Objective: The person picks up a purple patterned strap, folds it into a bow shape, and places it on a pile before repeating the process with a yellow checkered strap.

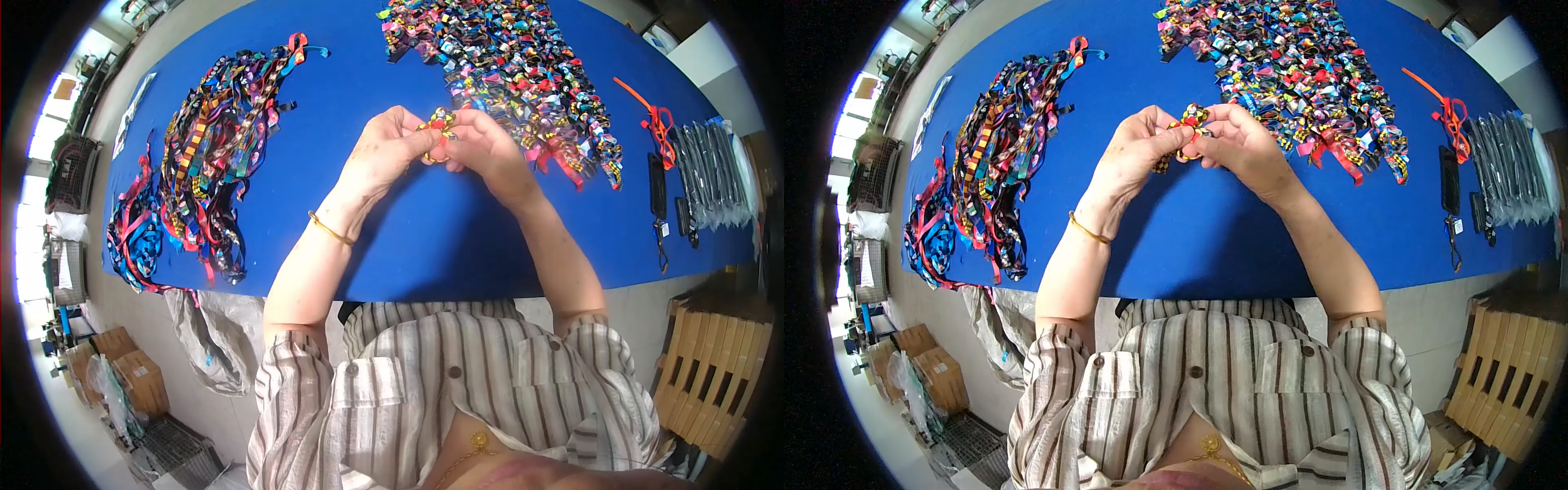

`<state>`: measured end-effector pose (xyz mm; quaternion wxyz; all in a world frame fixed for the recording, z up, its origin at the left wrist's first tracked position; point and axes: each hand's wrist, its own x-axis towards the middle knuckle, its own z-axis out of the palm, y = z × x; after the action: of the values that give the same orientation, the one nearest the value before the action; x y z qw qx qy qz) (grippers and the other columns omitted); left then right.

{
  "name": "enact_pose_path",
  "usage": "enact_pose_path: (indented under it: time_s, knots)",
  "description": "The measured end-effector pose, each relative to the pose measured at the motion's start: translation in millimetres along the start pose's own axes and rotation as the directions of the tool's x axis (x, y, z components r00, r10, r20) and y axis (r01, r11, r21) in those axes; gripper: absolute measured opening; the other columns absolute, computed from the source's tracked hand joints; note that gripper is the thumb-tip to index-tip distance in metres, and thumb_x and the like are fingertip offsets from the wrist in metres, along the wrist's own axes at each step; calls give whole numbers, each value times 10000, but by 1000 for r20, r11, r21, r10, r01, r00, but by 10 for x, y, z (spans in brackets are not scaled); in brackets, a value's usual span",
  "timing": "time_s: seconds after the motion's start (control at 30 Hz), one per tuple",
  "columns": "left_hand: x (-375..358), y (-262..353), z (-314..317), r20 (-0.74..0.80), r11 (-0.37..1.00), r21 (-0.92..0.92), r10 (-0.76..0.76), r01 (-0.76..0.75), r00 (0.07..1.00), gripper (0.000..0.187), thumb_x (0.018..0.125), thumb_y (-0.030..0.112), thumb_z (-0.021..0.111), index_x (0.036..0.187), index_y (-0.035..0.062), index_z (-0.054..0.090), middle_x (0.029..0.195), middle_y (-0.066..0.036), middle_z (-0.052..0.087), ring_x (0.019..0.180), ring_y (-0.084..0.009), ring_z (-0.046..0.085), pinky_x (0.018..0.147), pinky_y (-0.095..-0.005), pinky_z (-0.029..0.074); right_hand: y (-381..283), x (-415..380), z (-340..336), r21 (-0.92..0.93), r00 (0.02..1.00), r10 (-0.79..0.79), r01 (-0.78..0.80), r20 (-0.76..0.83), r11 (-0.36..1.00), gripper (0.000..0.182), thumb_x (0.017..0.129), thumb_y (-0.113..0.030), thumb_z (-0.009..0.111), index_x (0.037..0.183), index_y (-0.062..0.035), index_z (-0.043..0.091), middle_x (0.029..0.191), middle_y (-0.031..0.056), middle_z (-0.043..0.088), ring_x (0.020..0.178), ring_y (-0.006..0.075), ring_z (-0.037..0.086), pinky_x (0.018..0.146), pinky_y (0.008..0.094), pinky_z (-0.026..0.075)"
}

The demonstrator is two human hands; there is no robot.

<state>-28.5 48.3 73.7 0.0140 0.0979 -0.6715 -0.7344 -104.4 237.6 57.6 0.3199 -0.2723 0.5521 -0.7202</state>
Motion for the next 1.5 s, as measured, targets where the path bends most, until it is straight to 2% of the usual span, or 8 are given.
enact_pose_path:
  time_s: [0.13, 0.23, 0.53, 0.83, 1.03, 1.13, 1.33, 1.5]
  knots:
    - [-5, -57, 48, 19, 998, -43, 50, -50, 999, 238, 928, 157, 727, 958, 1, 548, 818, -114, 715, 731, -107, 638, 582, -206, 453, 46, 0, 5, -82, 999, -42, 42, 10, 996, 399, 963, -139, 693, 1282, 0, 496, 1048, 80, 705, 947, 118, 674, 744, 240, 497]
    - [8, -83, -13, 77, 999, -42, 7, -3, 997, 196, 947, 124, 729, 951, 8, 571, 843, -108, 706, 742, -137, 655, 700, -251, 530, 20, -1, -34, -7, 1000, -16, 16, 22, 1000, 405, 946, -149, 702, 1270, -6, 506, 1018, 73, 708, 844, 83, 630, 686, 225, 453]
    - [-42, -7, -32, 192, 996, -88, 40, -23, 981, 136, 948, 90, 704, 971, 20, 590, 854, -101, 708, 755, -126, 651, 717, -251, 522, 106, 68, -166, 224, 975, 54, -103, 215, 969, 318, 939, -164, 701, 1197, -22, 580, 991, 63, 711, 670, 38, 497, 571, 197, 348]
    - [-64, -1, -49, 140, 988, -151, 43, -22, 989, 137, 970, 137, 701, 958, 30, 615, 845, -69, 708, 752, -114, 650, 731, -248, 520, 73, 14, -149, -26, 982, 154, -152, 113, 988, 194, 1001, -272, 647, 945, -88, 620, 790, -51, 563, 663, 33, 503, 588, 189, 384]
    - [-81, -46, -61, 160, 970, -243, 58, -17, 985, 158, 967, 163, 718, 953, 33, 629, 863, -59, 706, 765, -108, 646, 732, -243, 519, 63, 14, -96, 103, 984, 117, -131, 131, 986, 198, 998, -283, 653, 937, -96, 633, 771, -53, 576, 667, 34, 510, 594, 198, 393]
    - [-75, -64, -63, 146, 986, -162, 49, -25, 988, 162, 968, 164, 717, 968, 28, 629, 889, -61, 707, 777, -106, 644, 731, -241, 518, 16, 6, -22, -166, 997, 10, 4, 82, 986, 187, 995, -275, 663, 948, -96, 646, 772, -54, 584, 662, 39, 509, 599, 204, 398]
    - [-105, -59, -48, 179, 987, -153, 75, -47, 981, 219, 948, 142, 743, 1062, -5, 628, 920, -67, 711, 804, -110, 652, 758, -245, 525, 41, -13, -107, -222, 995, 38, -16, 94, 975, 154, 982, -246, 687, 954, -95, 665, 763, -50, 577, 663, 42, 504, 592, 216, 383]
    - [-118, -20, -25, 163, 971, -239, 71, -30, 984, 300, 942, 130, 748, 1143, -38, 602, 913, -85, 718, 820, -119, 665, 771, -242, 523, 114, -24, -134, 18, 997, 53, -55, 57, 998, 155, 999, -232, 670, 963, -84, 646, 750, -45, 559, 654, 44, 493, 581, 217, 370]
